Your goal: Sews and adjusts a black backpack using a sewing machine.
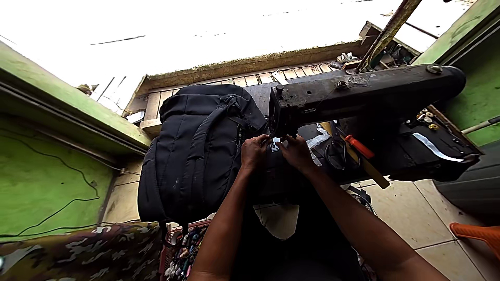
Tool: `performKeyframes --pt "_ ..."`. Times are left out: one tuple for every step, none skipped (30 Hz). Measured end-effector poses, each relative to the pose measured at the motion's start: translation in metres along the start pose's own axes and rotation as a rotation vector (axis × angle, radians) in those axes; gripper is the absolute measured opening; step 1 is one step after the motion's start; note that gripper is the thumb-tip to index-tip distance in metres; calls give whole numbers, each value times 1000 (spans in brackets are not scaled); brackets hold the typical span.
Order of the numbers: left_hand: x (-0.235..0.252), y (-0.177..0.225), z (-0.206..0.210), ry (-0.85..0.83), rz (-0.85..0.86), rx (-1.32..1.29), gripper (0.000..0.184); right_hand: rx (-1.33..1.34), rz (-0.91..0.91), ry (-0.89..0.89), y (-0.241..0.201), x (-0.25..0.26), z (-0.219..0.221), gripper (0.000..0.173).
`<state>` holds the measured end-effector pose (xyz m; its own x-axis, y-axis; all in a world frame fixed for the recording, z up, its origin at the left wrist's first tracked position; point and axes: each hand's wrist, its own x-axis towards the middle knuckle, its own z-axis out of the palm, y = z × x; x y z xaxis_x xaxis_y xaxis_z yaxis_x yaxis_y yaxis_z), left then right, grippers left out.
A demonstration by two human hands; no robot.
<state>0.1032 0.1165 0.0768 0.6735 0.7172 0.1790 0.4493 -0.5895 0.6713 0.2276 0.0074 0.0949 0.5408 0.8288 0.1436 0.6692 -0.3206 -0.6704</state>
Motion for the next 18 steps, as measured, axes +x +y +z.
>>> performKeyframes --pt "-1 0 0 1 2 -2 18 12 28 -26 -4 3 0 23" --pt "-1 0 0 0 2 -3 18 29 42 -40 -5 5 2 22" --pt "-1 1 -1 2 2 -5 18 41 47 -43 -5 7 4 22" --pt "0 2 -1 -2 -3 -4 18 43 48 -46 -4 8 5 22" --pt "0 3 -1 -8 -8 -1 18 32 55 -57 -3 8 4 23" --pt "0 3 -1 -12 -11 -3 18 22 50 -53 -3 7 5 24" --pt "0 3 -2 -11 -11 -6 18 17 35 -34 -3 6 6 24" --pt "0 2 -2 -12 -7 -6 18 12 17 -14 -2 6 8 24" --pt "0 1 -1 -11 6 -4 18 5 0 -6 0 6 9 23" --pt "0 -1 0 3 28 0 17 -13 3 -36 0 7 9 23" --pt "-1 -3 2 34 63 0 15 -34 0 -71 0 7 7 24" --pt "-2 -5 4 70 104 -5 14 -47 -13 -93 0 7 5 24" --pt "-4 -6 4 104 150 -4 14 -44 -34 -91 1 6 3 23" --pt "-8 -6 3 119 194 21 20 -26 -68 -77 2 3 1 20" --pt "-14 -5 1 119 241 68 29 -5 -108 -73 3 0 -2 19" --pt "-21 -2 -2 112 289 121 36 15 -146 -91 4 -5 -9 19" --pt "-30 3 -3 107 335 169 37 43 -165 -147 4 -11 -19 19" --pt "-40 10 -4 92 373 200 35 81 -173 -230 2 -19 -32 21"
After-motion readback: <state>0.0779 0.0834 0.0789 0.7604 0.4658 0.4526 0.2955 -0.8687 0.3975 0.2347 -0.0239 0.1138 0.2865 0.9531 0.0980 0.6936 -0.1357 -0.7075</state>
